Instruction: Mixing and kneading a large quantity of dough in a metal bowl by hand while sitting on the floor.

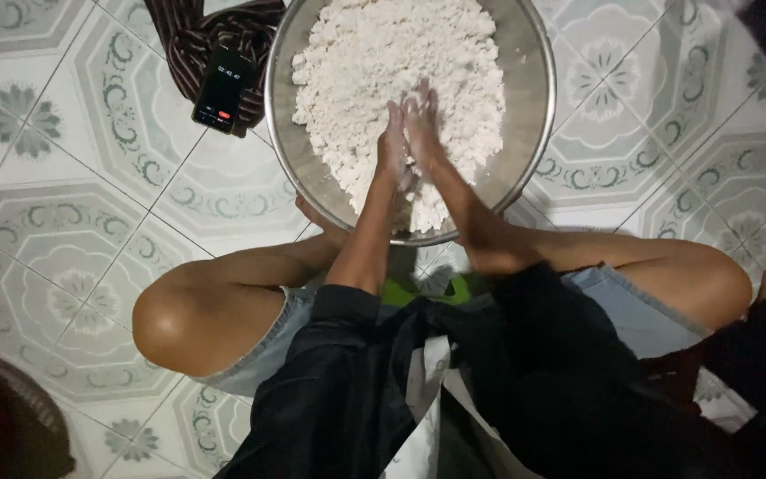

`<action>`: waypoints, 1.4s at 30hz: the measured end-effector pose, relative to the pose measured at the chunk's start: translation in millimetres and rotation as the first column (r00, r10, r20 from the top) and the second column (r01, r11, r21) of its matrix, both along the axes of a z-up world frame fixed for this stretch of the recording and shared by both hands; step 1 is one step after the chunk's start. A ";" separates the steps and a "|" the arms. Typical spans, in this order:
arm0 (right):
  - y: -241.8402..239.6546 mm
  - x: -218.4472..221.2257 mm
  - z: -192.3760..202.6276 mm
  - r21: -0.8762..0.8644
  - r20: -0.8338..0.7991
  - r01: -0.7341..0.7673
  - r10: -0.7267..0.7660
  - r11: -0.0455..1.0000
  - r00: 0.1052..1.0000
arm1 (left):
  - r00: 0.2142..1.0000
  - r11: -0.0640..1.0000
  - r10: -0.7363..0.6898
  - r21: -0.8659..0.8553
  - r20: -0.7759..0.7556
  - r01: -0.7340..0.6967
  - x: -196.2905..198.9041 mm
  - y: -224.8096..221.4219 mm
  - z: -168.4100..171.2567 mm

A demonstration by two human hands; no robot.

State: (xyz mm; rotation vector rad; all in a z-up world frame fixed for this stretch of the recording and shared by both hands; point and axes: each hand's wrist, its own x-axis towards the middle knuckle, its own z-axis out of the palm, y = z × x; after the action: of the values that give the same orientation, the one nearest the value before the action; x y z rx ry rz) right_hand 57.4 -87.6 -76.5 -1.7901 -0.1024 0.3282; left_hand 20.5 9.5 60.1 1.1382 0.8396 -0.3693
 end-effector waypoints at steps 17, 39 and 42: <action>-26.0 15.0 129.2 -0.582 -0.382 0.005 -0.279 0.813 0.881 | 0.960 0.957 -0.274 0.114 0.063 0.265 -2.1 1.1 67.7; -109.2 -82.6 -5.8 0.130 -0.915 0.637 -0.156 0.760 0.373 | 0.966 0.974 -0.021 0.214 -0.259 0.079 -94.4 39.6 -99.0; -92.8 -83.0 40.0 0.117 -0.930 0.538 -0.098 0.835 0.355 | 0.960 0.989 -0.048 0.120 -0.276 0.084 -103.4 35.0 -132.4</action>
State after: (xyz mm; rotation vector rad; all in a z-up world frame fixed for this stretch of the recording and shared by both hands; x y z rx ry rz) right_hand -25.6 -180.5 -36.5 -0.9458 0.9264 0.8787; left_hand -82.8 44.4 -72.3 1.2572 1.0814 -0.5417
